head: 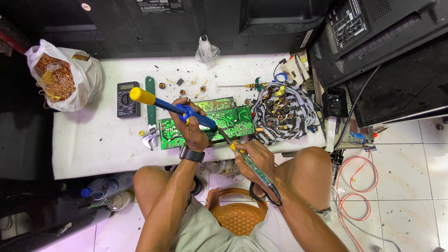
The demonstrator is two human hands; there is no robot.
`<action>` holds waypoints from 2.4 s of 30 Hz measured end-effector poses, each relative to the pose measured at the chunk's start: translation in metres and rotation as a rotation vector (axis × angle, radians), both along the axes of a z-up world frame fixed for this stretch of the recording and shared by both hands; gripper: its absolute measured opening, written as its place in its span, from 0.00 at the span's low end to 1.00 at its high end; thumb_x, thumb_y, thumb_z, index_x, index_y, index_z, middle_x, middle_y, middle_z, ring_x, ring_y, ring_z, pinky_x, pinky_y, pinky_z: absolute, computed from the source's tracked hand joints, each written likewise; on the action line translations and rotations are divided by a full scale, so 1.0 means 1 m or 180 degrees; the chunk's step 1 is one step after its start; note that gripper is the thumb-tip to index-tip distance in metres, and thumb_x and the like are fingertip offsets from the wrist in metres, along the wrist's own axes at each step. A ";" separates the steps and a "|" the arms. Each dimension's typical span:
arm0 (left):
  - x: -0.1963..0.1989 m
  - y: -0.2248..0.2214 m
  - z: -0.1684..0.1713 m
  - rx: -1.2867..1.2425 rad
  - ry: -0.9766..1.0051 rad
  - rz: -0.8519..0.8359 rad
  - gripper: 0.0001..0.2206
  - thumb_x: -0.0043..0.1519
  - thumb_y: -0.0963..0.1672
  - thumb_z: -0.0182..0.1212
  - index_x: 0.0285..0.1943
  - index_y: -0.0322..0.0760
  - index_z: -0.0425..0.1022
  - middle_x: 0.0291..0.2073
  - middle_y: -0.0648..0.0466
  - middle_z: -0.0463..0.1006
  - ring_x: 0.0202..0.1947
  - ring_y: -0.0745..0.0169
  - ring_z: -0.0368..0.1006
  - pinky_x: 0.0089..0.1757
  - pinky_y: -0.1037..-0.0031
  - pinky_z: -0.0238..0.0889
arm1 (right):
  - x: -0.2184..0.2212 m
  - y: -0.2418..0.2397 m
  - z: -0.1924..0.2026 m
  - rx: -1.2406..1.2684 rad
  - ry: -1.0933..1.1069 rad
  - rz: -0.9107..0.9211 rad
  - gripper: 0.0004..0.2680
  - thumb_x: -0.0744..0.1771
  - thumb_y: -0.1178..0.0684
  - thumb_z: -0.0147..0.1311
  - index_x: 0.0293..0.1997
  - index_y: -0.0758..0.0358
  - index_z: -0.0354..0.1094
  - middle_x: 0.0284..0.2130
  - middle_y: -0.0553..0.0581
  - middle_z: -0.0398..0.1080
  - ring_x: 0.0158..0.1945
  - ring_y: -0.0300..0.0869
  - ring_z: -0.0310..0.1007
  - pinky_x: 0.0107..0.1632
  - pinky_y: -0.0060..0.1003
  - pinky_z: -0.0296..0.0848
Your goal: The person sits on a low stool and uses a soldering iron and a hot air gun to work on a green circuit board placed on a white table. They repeatedly apply heat to specific areas of the board, switching between the two tools throughout the process.
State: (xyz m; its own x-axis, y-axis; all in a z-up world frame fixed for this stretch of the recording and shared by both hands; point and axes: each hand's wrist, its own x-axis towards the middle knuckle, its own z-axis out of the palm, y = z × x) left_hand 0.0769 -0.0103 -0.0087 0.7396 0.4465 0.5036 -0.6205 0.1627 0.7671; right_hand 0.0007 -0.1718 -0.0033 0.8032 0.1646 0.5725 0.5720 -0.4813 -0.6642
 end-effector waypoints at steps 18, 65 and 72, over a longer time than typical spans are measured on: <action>-0.009 0.009 -0.044 0.0412 -0.0587 0.0108 0.25 0.53 0.54 0.54 0.43 0.30 0.55 0.26 0.50 0.63 0.23 0.66 0.64 0.28 0.81 0.62 | -0.005 -0.023 0.016 0.0750 0.0329 -0.0424 0.06 0.60 0.55 0.49 0.33 0.64 0.70 0.20 0.58 0.67 0.22 0.44 0.67 0.27 0.35 0.66; -0.039 0.053 0.035 0.3670 0.2788 -0.0464 0.30 0.42 0.49 0.70 0.53 0.44 0.62 0.47 0.49 0.60 0.39 0.38 0.70 0.36 0.51 0.66 | 0.006 -0.036 -0.003 0.1484 0.0877 -0.0783 0.07 0.61 0.56 0.49 0.37 0.69 0.68 0.17 0.58 0.64 0.23 0.36 0.62 0.29 0.32 0.65; -0.068 0.051 -0.028 0.5029 0.1975 -0.0967 0.24 0.48 0.45 0.61 0.54 0.48 0.59 0.39 0.52 0.67 0.34 0.45 0.73 0.34 0.58 0.69 | 0.019 -0.050 -0.012 0.2588 0.1529 -0.0771 0.11 0.62 0.51 0.44 0.43 0.67 0.61 0.23 0.56 0.63 0.28 0.37 0.66 0.31 0.26 0.69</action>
